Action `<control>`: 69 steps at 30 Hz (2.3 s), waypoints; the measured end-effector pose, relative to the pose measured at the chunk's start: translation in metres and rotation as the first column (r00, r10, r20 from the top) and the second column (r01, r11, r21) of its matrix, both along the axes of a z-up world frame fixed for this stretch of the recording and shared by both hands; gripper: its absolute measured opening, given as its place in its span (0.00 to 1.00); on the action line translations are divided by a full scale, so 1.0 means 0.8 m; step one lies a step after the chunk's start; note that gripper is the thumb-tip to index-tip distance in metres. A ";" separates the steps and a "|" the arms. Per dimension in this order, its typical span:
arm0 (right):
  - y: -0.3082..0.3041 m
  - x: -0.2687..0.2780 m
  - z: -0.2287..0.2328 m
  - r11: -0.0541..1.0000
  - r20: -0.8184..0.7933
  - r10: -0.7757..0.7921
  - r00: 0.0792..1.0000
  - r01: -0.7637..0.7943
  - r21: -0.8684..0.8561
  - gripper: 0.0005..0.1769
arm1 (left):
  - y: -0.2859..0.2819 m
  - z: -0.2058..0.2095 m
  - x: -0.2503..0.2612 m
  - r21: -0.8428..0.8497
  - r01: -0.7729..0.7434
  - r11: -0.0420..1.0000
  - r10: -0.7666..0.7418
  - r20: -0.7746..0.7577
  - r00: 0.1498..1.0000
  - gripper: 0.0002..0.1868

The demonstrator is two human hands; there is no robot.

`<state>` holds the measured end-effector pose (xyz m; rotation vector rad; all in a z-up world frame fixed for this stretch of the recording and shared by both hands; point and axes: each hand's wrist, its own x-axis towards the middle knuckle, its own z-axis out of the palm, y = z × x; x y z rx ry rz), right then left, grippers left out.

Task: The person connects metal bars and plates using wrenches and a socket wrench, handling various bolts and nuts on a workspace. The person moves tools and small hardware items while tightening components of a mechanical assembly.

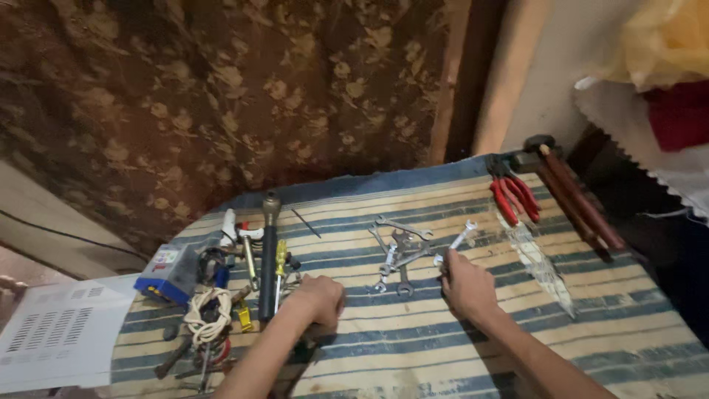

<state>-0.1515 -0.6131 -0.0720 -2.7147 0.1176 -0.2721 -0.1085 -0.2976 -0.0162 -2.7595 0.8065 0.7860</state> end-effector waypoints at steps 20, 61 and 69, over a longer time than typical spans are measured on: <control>0.021 -0.005 0.006 0.982 0.069 -0.133 0.989 0.122 0.147 0.23 | -0.061 -0.084 0.049 -0.817 -0.058 0.573 0.449 0.255 0.857 0.21; -0.046 -0.006 0.003 0.998 -0.071 -0.038 0.997 0.042 0.056 0.38 | -0.068 -0.066 -0.040 -0.862 -0.138 0.488 0.399 0.079 0.914 0.18; -0.056 0.073 -0.010 0.993 -0.337 0.002 0.942 -0.041 -0.109 0.30 | -0.070 -0.056 -0.054 -0.788 -0.215 0.576 0.404 0.047 0.913 0.15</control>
